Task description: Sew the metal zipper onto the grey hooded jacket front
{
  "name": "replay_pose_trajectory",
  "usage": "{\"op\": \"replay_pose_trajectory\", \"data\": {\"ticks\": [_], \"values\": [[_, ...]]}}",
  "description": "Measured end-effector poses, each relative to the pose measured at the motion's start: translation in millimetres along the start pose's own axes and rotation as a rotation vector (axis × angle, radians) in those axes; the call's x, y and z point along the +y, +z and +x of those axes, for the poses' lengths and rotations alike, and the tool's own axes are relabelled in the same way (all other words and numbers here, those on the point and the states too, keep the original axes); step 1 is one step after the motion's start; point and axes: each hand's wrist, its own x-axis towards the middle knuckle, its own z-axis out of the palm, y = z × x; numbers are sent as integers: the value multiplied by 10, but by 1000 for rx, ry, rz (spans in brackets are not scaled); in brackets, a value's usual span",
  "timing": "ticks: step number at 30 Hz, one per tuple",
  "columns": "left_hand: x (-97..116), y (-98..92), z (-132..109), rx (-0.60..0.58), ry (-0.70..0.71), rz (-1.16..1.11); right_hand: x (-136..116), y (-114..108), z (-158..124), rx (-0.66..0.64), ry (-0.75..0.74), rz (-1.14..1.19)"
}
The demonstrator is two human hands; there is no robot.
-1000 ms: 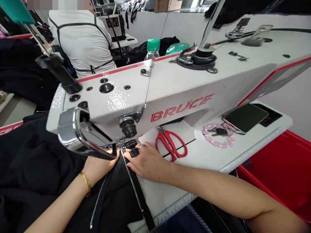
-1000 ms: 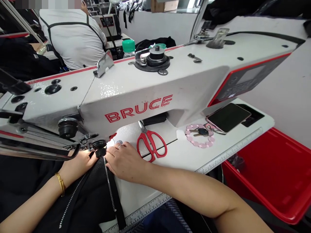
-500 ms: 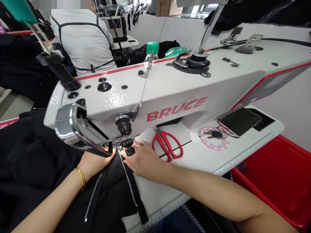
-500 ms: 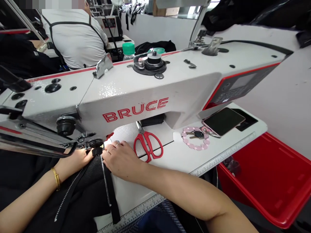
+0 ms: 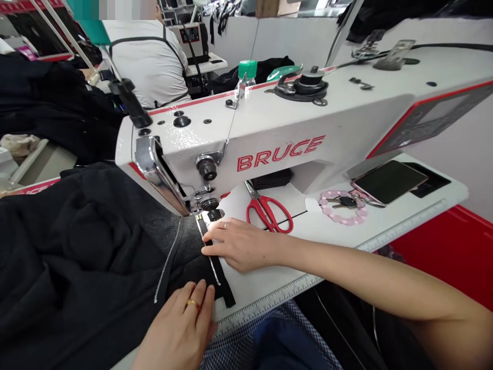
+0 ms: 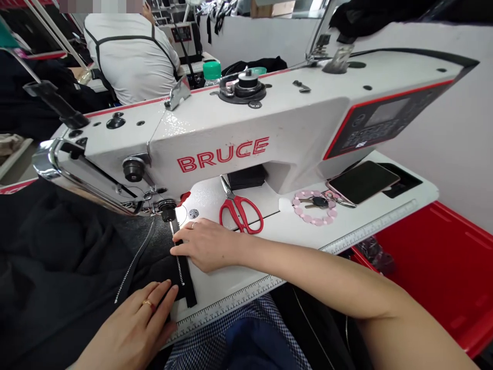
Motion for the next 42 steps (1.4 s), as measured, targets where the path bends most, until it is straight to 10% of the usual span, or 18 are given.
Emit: {"op": "replay_pose_trajectory", "data": {"ticks": [15,25,34,42], "values": [[-261,218,134,155,-268,-44,-2,125,190,163,-89,-239],[-182,141,74,-28,-132,155,111,133,250,205,-420,-404],[-218,193,90,0,-67,-80,-47,128,-105,216,57,53],[-220,195,100,36,-47,-102,-321,309,-66,282,-49,-207]]}}
